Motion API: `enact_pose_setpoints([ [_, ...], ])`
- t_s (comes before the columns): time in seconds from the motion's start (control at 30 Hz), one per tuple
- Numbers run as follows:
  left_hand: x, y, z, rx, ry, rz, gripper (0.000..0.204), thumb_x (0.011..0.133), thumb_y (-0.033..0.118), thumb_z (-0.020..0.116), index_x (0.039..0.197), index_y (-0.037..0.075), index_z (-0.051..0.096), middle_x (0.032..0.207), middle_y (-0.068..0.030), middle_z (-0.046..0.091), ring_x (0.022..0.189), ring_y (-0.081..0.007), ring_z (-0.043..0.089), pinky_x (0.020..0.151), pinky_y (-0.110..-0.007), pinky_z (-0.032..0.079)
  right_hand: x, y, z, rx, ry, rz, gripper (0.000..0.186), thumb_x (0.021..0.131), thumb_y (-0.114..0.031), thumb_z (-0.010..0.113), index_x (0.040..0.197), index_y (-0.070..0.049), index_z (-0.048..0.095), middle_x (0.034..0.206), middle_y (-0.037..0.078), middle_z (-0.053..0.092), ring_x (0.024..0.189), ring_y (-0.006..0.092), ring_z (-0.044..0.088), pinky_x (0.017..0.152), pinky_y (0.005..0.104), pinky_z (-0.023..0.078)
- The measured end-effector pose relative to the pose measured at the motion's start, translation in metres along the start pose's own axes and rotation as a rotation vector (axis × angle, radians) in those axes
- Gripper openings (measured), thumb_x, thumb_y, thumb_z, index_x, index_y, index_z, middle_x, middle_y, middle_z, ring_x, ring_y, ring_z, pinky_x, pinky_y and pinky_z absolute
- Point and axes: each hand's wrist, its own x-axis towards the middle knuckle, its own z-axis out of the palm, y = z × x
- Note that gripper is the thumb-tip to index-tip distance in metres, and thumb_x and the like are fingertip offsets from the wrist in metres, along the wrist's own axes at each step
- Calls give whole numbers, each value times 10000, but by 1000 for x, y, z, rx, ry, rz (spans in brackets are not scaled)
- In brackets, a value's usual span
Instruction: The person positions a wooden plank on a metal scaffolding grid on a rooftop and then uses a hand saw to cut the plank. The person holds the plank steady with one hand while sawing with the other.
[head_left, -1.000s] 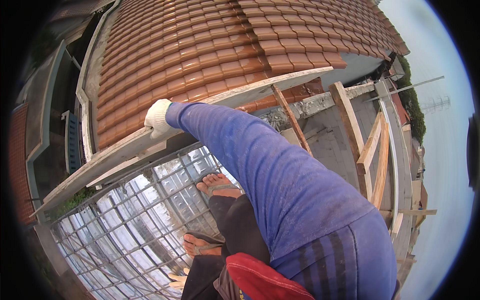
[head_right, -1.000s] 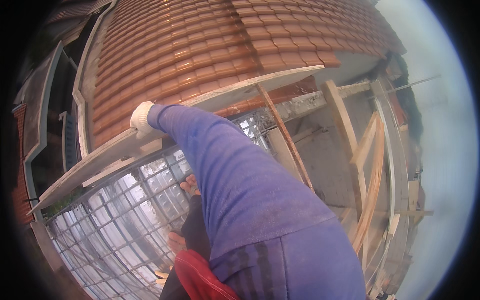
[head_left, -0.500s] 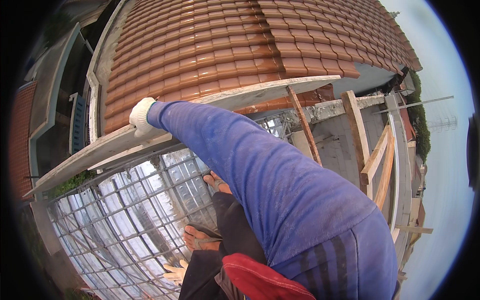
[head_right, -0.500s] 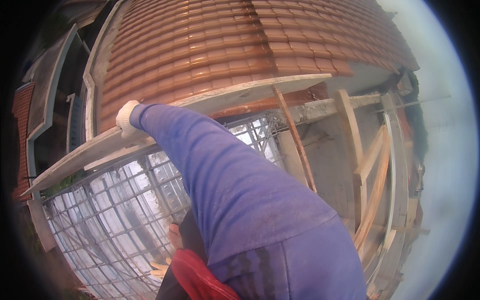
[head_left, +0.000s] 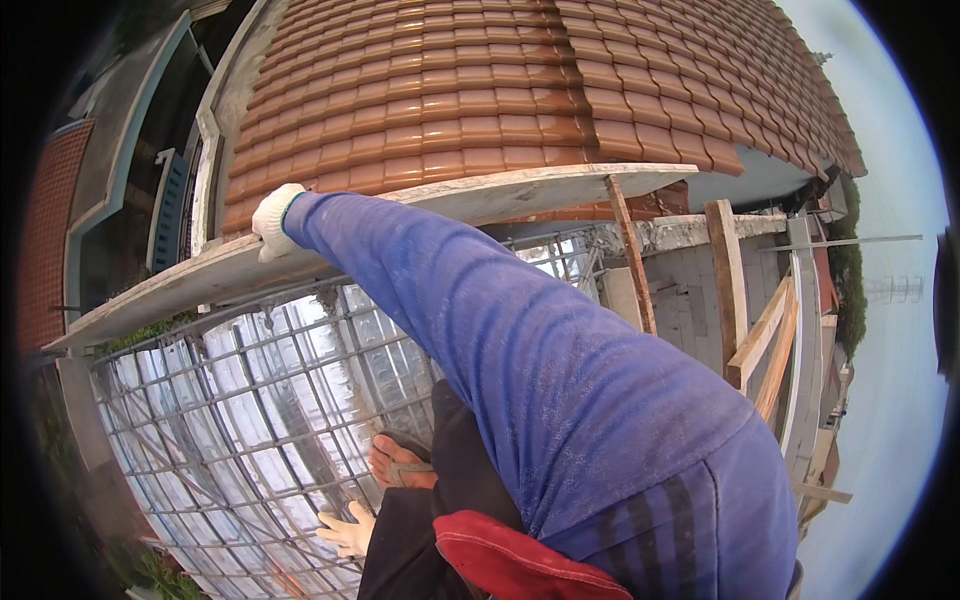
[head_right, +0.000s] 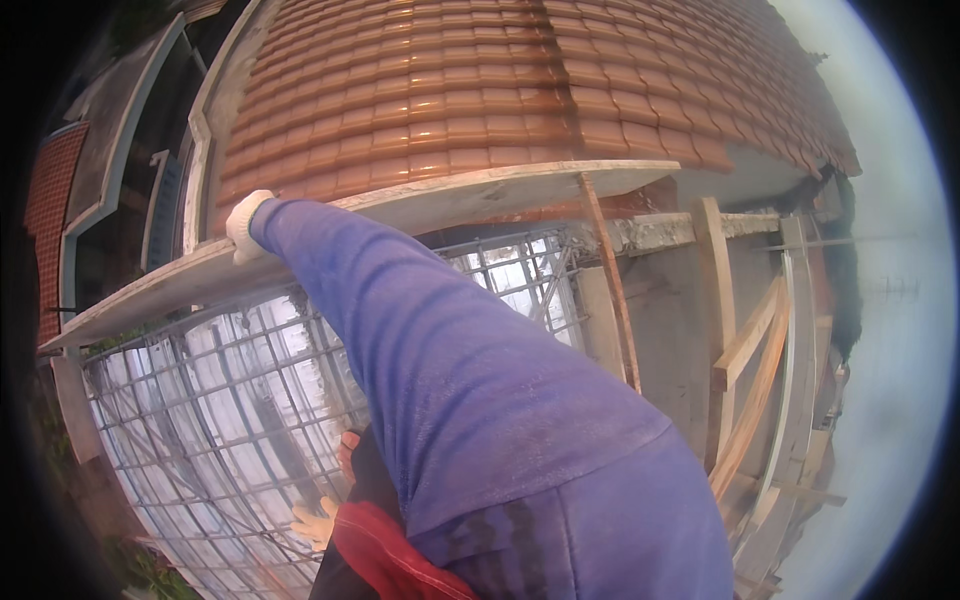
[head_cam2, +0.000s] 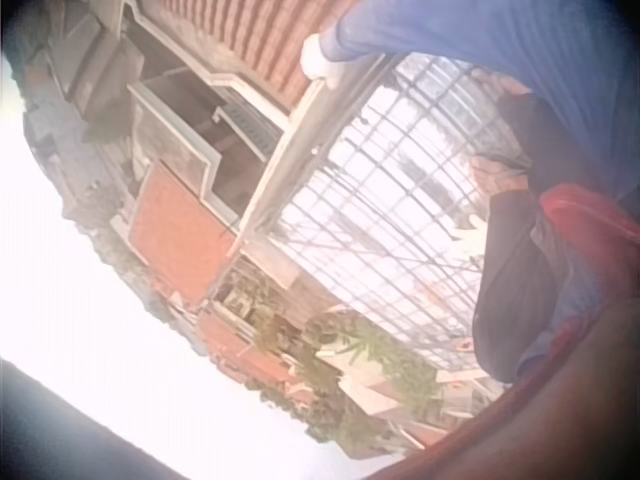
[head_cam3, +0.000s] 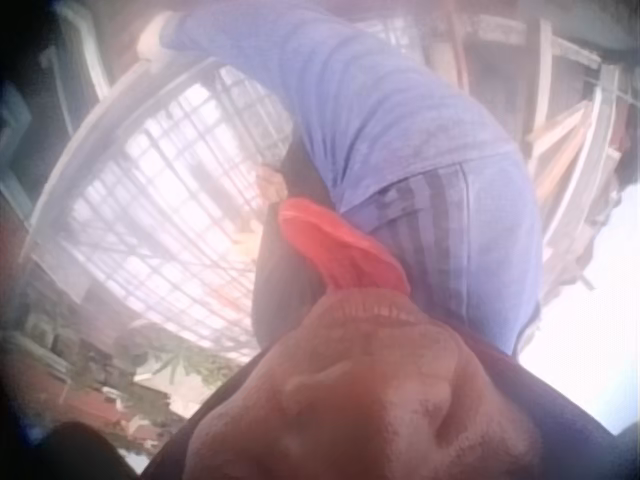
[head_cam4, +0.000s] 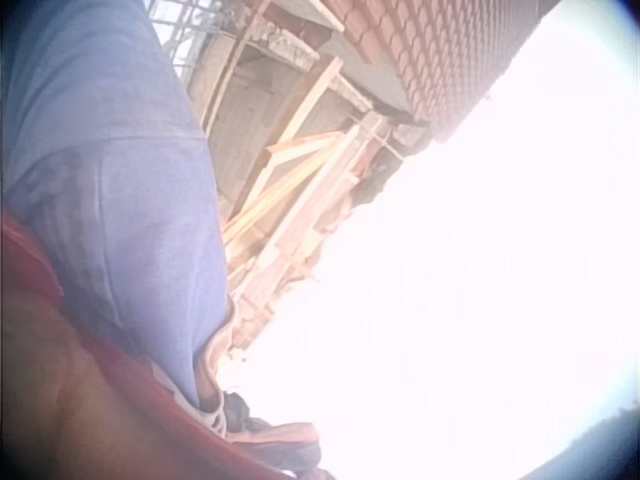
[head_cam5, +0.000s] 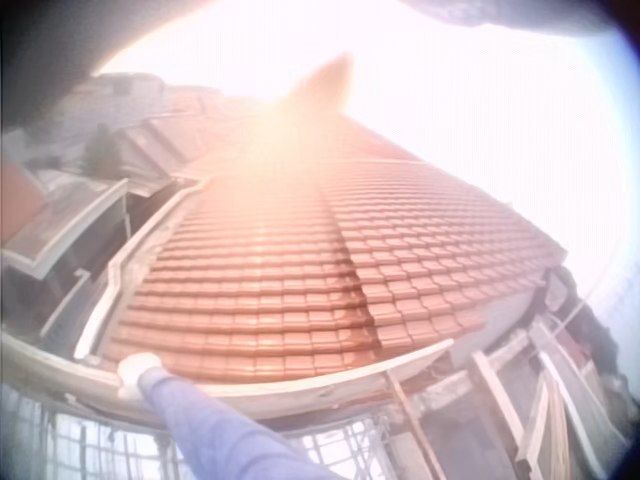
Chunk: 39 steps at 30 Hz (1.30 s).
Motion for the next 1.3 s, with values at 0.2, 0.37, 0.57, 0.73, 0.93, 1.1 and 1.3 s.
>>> enact_pose_setpoints([
  [0.2, 26, 43, -48, 146, 157, -66, 1045, 991, 804, 611, 1795, 223, 284, 1860, -265, 165, 1708, -479, 183, 1319, -739, 144, 23, -16, -1, 27, 15, -28, 559, 950, -587, 733, 1290, -159, 853, 1272, 121, 828, 1214, 326, 781, 1026, 478, 605],
  [0.37, 72, 25, -22, 152, -139, -32, 1137, 969, 909, 512, 1820, 227, 190, 1863, -269, 130, 1717, -480, 158, 1295, -777, 170, 43, -35, -3, 56, 30, -51, 592, 940, -589, 733, 1307, -138, 845, 1271, 148, 826, 1213, 347, 782, 1034, 490, 599],
  [0.57, 56, 27, -46, -56, -20, -29, 1117, 982, 719, 675, 1804, 117, 217, 1856, -308, 110, 1716, -502, 126, 1335, -731, 73, 62, -61, -19, 74, 0, -93, 560, 944, -534, 693, 1287, -116, 839, 1276, 179, 816, 1196, 371, 775, 1036, 488, 598],
  [0.73, 36, 52, -66, -77, -85, -140, 1231, 908, 782, 706, 1804, 104, 203, 1836, -347, 137, 1718, -518, 70, 1336, -722, -44, 64, -75, -24, 12, -7, -19, 549, 950, -521, 674, 1300, -129, 832, 1308, 168, 804, 1246, 361, 748, 1093, 475, 567],
  [0.93, -24, 34, -43, -169, -141, -231, 1320, 868, 714, 800, 1808, 82, 122, 1819, -383, 95, 1702, -562, 38, 1328, -743, -5, 59, -89, -25, -15, -8, -46, 568, 932, -525, 662, 1287, -115, 833, 1292, 175, 806, 1241, 365, 748, 1092, 470, 563],
  [1.1, -20, 29, -24, -188, -156, -220, 1238, 920, 582, 799, 1813, 102, 90, 1830, -374, 33, 1704, -564, 10, 1314, -772, 9, 55, -81, -37, 14, -13, -59, 570, 919, -542, 671, 1322, -171, 829, 1300, 154, 809, 1248, 355, 749, 1090, 466, 565],
  [1.3, -8, 13, -16, -136, -218, -247, 1205, 933, 489, 792, 1815, 129, 54, 1838, -356, 13, 1710, -547, 22, 1288, -811, 94, 62, -80, -34, 14, -4, -102, 576, 926, -571, 677, 1340, -198, 820, 1291, 154, 810, 1232, 354, 756, 1068, 477, 579],
])
